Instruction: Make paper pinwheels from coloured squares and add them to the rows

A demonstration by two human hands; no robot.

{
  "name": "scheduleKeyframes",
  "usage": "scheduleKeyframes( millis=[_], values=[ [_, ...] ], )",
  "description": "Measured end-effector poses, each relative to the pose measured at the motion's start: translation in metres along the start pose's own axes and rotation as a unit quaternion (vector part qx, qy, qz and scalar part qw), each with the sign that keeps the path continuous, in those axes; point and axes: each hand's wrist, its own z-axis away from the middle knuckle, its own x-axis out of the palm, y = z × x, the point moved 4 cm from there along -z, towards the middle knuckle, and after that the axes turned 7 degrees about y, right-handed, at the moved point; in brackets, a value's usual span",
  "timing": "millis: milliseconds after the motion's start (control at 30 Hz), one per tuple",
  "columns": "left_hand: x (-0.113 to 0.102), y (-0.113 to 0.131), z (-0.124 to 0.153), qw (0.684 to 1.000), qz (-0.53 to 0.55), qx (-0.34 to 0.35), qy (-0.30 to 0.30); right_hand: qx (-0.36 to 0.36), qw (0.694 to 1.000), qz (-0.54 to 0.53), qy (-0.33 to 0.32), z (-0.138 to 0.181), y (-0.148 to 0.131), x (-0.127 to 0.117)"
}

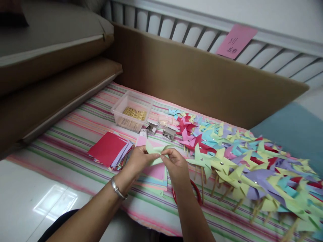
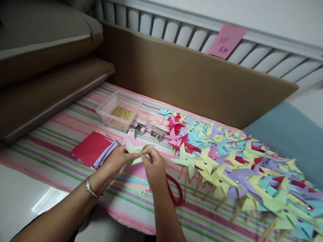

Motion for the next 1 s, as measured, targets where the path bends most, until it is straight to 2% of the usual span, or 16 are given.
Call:
scheduleKeyframes(
  millis=[133,267,367,533,667,733,833,900,933,1000],
  values=[
    [-0.001,0.002,0.000,0.999,-0.028,0.036,0.003,-0.009,0.999,-0.053,0.008,0.002,-0.006,0.002],
    [-0.002,0.008,0.000,0.997,-0.029,0.074,0.003,0.032,0.995,-0.092,0.016,0.003,-0.005,0.001],
    [-0.011,0.019,0.001,0.996,-0.024,0.078,0.029,0.039,0.993,-0.102,0.037,0.001,-0.003,-0.006],
    [-0.037,0.046,0.001,0.991,0.034,0.111,0.065,0.041,0.994,-0.059,0.086,-0.006,0.002,-0.017],
    [-0.053,0.059,0.002,0.989,0.070,0.124,0.042,-0.005,0.996,0.009,0.094,-0.024,-0.015,-0.007],
    [-0.057,0.062,0.004,0.991,0.076,0.111,0.002,-0.057,0.994,0.064,0.074,-0.043,-0.038,0.011],
    [-0.061,0.067,0.011,0.992,0.073,0.082,-0.066,-0.154,0.969,0.191,-0.012,-0.084,-0.073,0.059],
    [-0.065,0.071,0.015,0.990,0.072,0.065,-0.106,-0.208,0.918,0.316,-0.120,-0.115,-0.082,0.103],
    [-0.066,0.073,0.017,0.988,0.071,0.062,-0.125,-0.218,0.873,0.392,-0.191,-0.129,-0.079,0.126],
    [-0.069,0.077,0.019,0.983,0.066,0.063,-0.161,-0.202,0.833,0.441,-0.265,-0.153,-0.066,0.162]
  ],
)
